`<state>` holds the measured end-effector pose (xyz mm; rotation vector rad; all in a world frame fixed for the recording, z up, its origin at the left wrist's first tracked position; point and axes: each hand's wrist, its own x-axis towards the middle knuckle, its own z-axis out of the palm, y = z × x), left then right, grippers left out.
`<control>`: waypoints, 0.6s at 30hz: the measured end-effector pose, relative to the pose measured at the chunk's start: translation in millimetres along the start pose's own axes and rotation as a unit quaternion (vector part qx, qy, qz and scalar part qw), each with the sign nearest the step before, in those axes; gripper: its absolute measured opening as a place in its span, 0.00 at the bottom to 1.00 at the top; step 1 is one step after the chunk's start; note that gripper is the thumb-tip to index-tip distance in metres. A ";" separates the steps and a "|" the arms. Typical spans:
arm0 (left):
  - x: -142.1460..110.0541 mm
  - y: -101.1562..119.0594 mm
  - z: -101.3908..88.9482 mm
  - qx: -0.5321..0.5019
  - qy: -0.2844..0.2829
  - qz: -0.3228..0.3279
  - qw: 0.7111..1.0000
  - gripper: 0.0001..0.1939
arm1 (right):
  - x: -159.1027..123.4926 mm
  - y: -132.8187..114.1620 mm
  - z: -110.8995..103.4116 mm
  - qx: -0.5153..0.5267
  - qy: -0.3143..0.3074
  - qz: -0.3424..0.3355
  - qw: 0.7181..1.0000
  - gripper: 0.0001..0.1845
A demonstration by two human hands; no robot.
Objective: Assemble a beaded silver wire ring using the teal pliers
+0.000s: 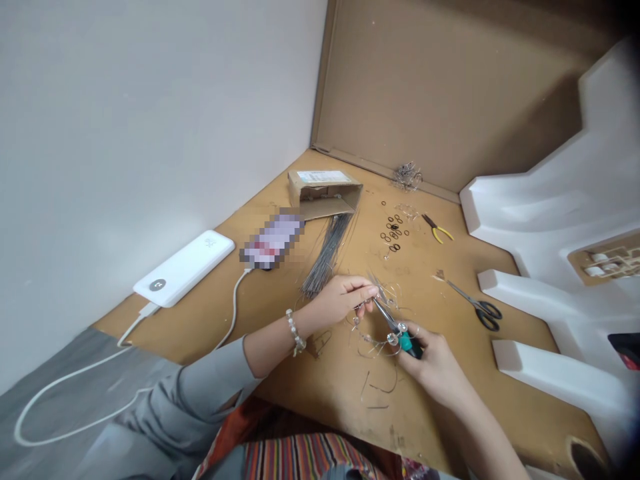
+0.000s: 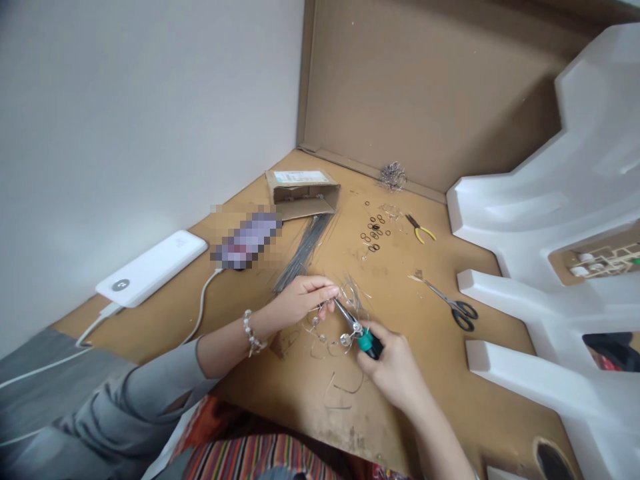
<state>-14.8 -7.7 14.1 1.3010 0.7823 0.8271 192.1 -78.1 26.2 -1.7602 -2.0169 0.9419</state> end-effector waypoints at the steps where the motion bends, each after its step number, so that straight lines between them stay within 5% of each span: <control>1: 0.0 -0.4 -0.2 0.004 0.001 0.000 1.000 0.15 | 0.0 -0.1 0.0 0.001 -0.003 0.000 1.000 0.15; 18: -0.5 -4.3 0.5 0.022 0.012 0.009 1.000 0.14 | -2.5 0.2 -2.1 -0.007 -0.003 0.008 1.000 0.14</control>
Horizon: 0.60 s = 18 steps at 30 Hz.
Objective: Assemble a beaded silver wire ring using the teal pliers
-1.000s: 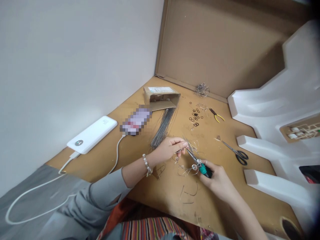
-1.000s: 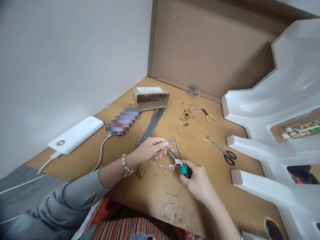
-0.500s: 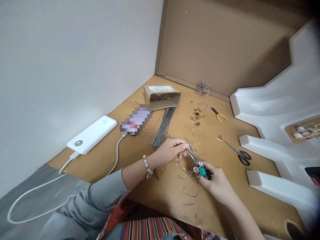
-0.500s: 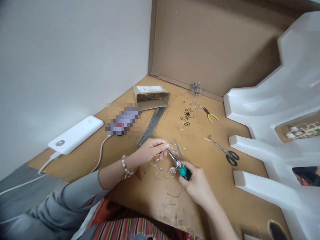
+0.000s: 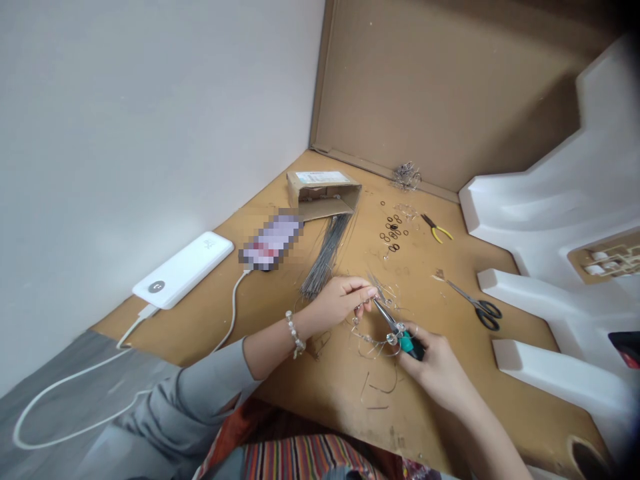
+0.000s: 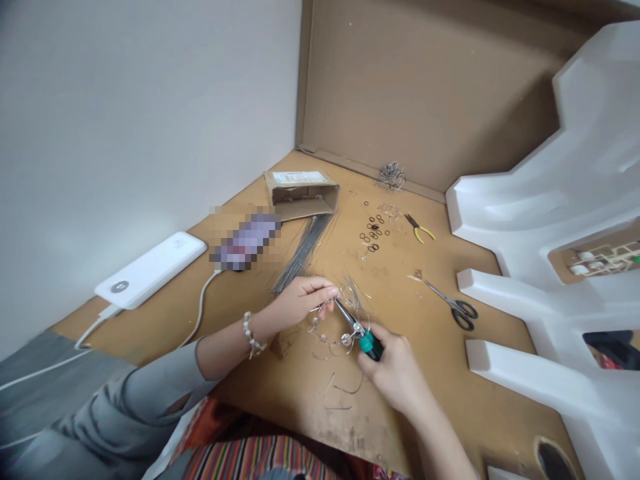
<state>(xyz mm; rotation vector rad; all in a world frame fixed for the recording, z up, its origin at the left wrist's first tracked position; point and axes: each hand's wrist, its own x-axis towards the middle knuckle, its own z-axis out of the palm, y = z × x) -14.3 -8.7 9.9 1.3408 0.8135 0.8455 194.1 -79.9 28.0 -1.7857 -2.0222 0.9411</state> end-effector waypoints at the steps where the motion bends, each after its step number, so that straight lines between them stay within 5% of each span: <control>1: -0.5 0.0 0.2 0.008 0.004 -0.001 1.000 0.14 | 0.3 -0.8 -0.6 -0.001 -0.001 0.002 1.000 0.13; 18: 7.0 -1.3 -7.1 0.064 0.069 -0.001 0.996 0.16 | 30.5 0.9 1.2 -0.008 -0.019 0.009 1.000 0.15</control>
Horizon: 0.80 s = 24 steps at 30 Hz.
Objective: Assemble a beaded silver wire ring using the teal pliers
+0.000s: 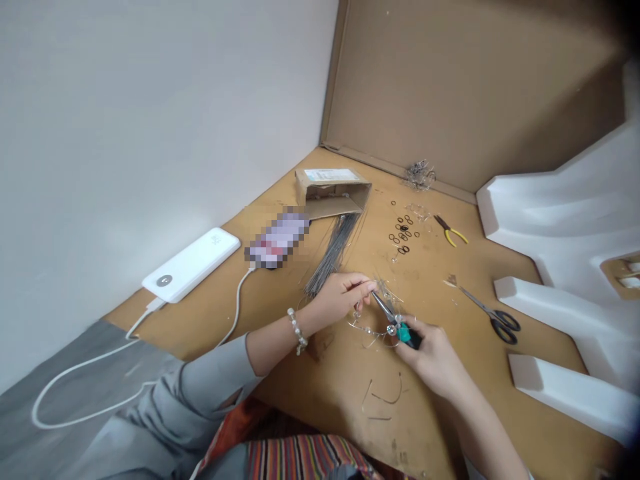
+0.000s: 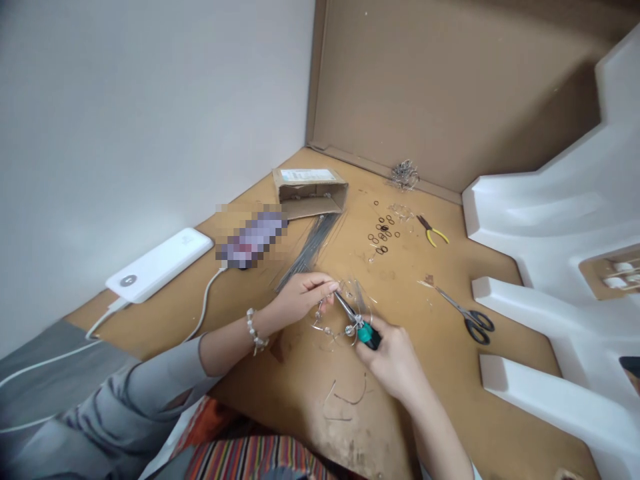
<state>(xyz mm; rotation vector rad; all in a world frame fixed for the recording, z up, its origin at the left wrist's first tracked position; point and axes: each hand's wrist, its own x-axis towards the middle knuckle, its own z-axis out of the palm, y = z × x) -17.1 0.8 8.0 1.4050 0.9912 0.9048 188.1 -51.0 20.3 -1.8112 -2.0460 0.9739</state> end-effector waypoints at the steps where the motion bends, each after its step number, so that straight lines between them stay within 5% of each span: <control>1: -0.1 -0.2 0.5 0.005 0.000 -0.002 1.000 0.16 | 0.0 1.2 0.0 0.005 -0.005 0.003 1.000 0.14; 24: -1.0 -9.8 3.6 0.115 -0.016 0.091 0.989 0.18 | -6.0 0.0 -6.0 0.068 -0.070 0.004 0.995 0.07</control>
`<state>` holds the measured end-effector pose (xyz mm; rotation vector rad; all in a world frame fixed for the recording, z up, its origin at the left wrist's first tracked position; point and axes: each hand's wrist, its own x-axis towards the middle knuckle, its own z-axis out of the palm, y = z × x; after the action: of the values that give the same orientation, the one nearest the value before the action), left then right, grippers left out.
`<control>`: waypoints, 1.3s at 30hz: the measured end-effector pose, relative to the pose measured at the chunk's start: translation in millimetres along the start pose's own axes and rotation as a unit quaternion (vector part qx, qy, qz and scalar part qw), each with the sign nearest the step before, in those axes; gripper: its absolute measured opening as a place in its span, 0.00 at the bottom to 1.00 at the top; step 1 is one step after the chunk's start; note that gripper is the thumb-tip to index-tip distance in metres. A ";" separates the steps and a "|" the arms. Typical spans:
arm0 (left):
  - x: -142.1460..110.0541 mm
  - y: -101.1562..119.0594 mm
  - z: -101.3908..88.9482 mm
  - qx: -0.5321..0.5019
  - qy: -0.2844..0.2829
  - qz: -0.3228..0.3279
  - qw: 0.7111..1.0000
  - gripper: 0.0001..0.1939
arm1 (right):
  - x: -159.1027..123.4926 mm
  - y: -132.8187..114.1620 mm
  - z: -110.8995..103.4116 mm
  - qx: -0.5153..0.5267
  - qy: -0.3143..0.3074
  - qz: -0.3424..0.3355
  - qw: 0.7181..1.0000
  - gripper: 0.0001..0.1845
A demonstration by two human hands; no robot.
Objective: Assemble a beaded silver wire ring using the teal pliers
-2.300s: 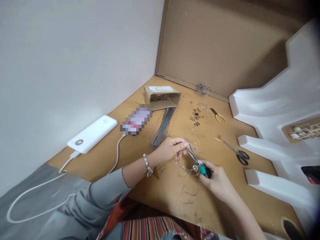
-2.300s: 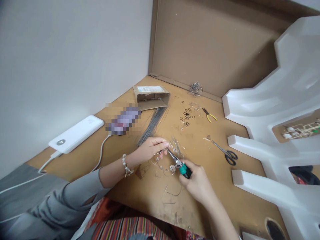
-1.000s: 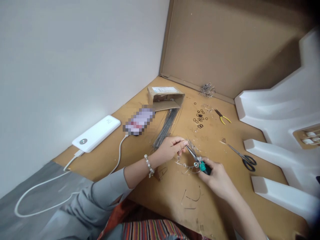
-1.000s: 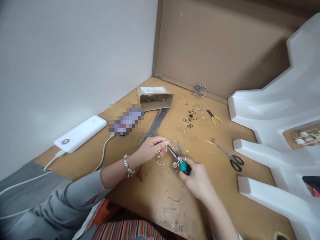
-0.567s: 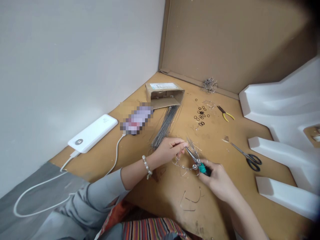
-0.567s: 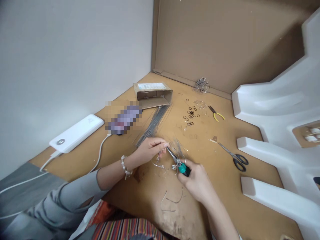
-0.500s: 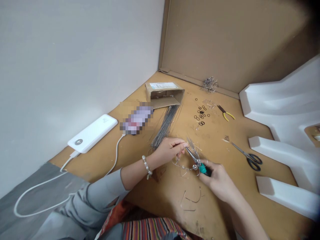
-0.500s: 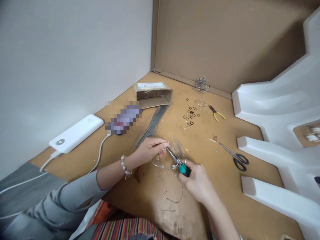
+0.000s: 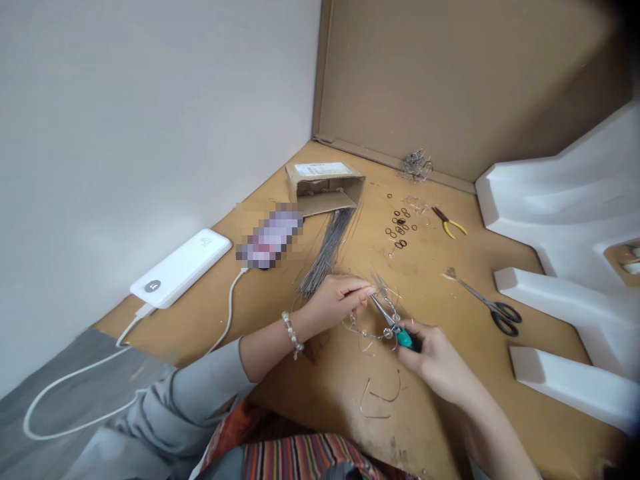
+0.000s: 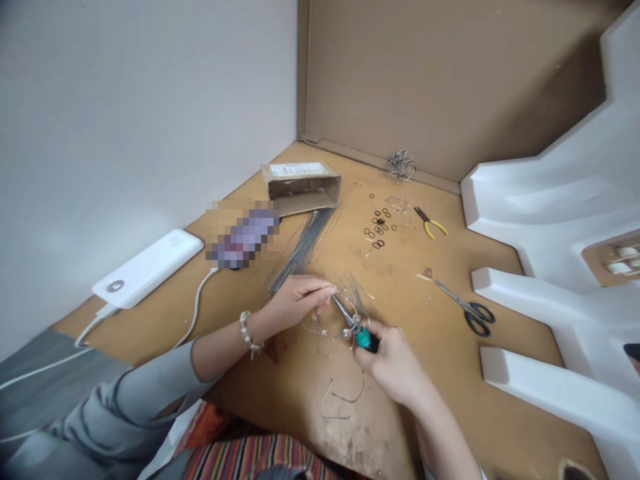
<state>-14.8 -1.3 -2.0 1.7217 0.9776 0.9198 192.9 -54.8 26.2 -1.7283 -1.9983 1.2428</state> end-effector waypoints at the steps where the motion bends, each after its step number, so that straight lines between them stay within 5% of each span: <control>1: 0.9 -0.1 0.3 -0.015 0.004 -0.019 1.000 0.17 | 0.8 -0.5 0.3 -0.012 0.000 -0.006 1.000 0.08; 6: 7.7 -5.1 -2.8 -0.175 0.022 -0.130 0.976 0.16 | 3.1 2.1 -1.2 -0.123 0.016 -0.001 0.992 0.18; 12: 8.7 -6.8 -11.8 -0.269 -0.045 -0.142 0.952 0.16 | 0.4 14.6 -18.0 -0.236 0.091 0.038 0.967 0.21; 18: 6.0 -1.2 -10.1 -0.115 -0.040 -0.138 0.983 0.17 | -14.6 14.3 -37.5 -0.247 0.201 -0.040 0.947 0.22; 21: 3.3 0.7 -9.4 0.004 -0.012 -0.089 0.996 0.18 | -22.1 6.3 -39.7 -0.290 0.190 -0.105 0.932 0.23; 25: 0.0 2.2 -9.0 0.038 -0.030 -0.048 0.998 0.18 | -22.2 -5.3 -38.9 -0.334 0.190 -0.118 0.916 0.22; 29: -1.3 2.4 -7.9 0.065 -0.059 -0.006 0.996 0.18 | -10.3 -12.4 -32.7 -0.203 0.264 -0.083 0.939 0.17; 34: -2.6 -2.1 -3.9 0.100 -0.116 0.024 0.988 0.16 | 10.4 -14.3 -5.4 0.034 0.207 -0.092 0.973 0.10; 39: -2.4 -2.9 -1.2 0.118 -0.106 0.033 0.987 0.15 | 16.9 -8.7 10.1 0.099 0.164 -0.111 0.975 0.11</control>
<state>-17.5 -2.3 -4.8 2.0160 0.9200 0.6641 175.3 -43.7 20.3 -1.4592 -1.7526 0.9738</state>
